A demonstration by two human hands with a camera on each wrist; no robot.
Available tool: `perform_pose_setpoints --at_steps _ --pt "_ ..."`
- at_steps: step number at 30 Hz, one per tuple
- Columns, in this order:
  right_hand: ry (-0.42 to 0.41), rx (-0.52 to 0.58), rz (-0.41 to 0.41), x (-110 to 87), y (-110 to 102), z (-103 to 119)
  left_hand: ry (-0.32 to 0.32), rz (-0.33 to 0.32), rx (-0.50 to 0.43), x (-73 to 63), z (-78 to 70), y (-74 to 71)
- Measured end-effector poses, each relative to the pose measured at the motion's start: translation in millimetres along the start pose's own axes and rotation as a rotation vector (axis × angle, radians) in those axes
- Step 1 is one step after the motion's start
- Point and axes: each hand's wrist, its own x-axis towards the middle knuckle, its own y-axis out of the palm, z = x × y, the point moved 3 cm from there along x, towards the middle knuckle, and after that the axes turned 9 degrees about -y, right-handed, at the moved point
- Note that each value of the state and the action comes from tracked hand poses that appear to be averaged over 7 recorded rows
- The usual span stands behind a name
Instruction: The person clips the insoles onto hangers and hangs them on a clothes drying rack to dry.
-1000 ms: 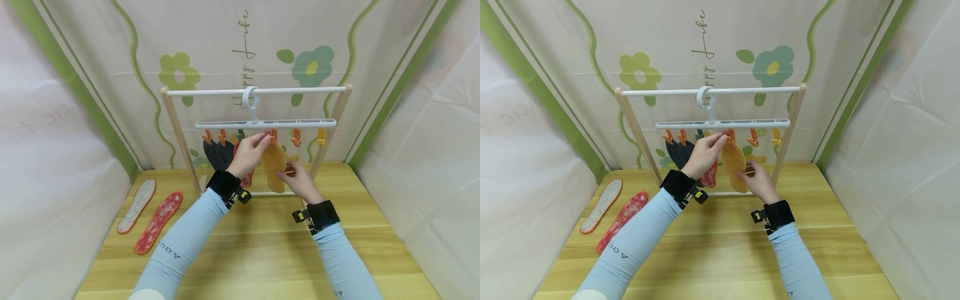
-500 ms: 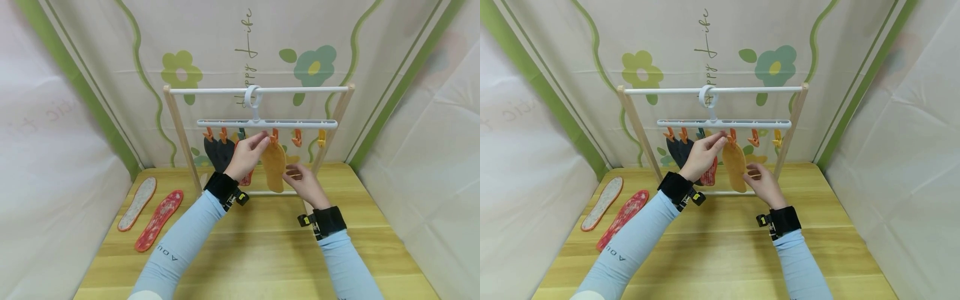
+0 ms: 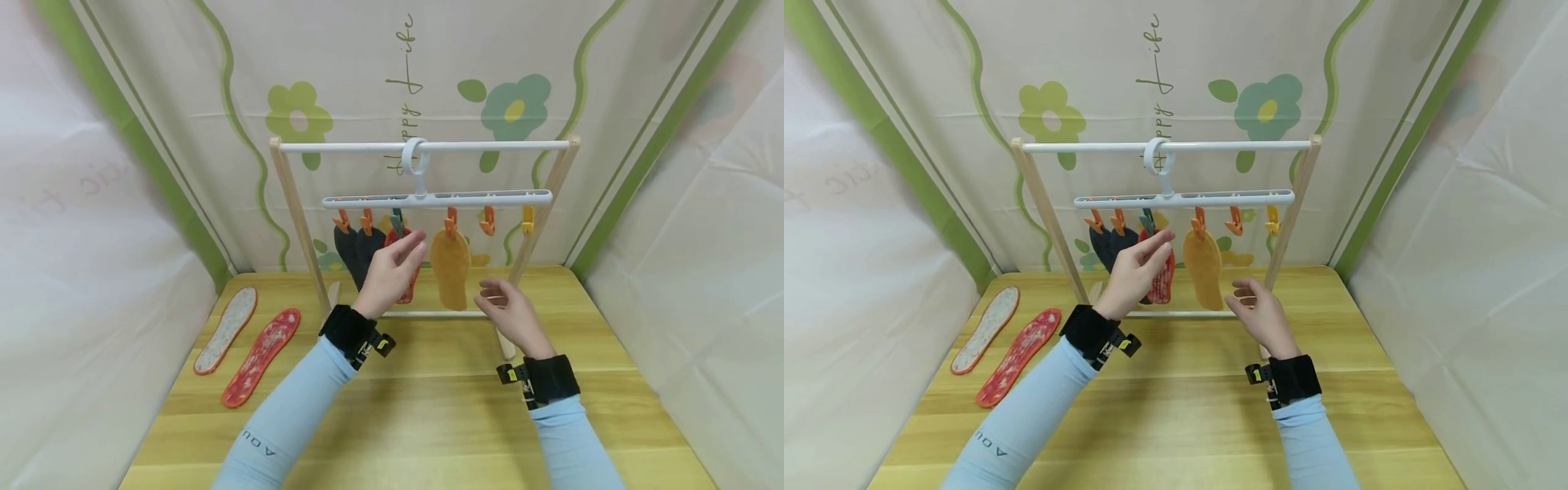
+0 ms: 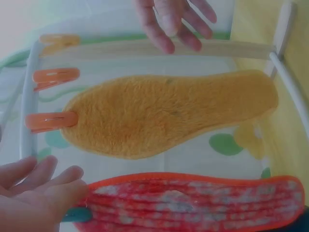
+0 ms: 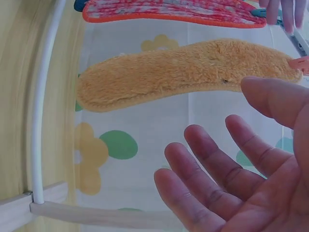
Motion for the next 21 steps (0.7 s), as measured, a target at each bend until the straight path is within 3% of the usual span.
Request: perform_pose_setpoints --at_steps 11,21 --pt "0.028 -0.021 -0.008 -20.4 -1.4 -8.0 -0.046 -0.032 -0.034 -45.0 21.8 -23.0" --pt "0.059 -0.047 -0.013 -40.9 -0.1 -23.2 -0.177 -0.117 0.005 -89.2 70.8 -52.5"
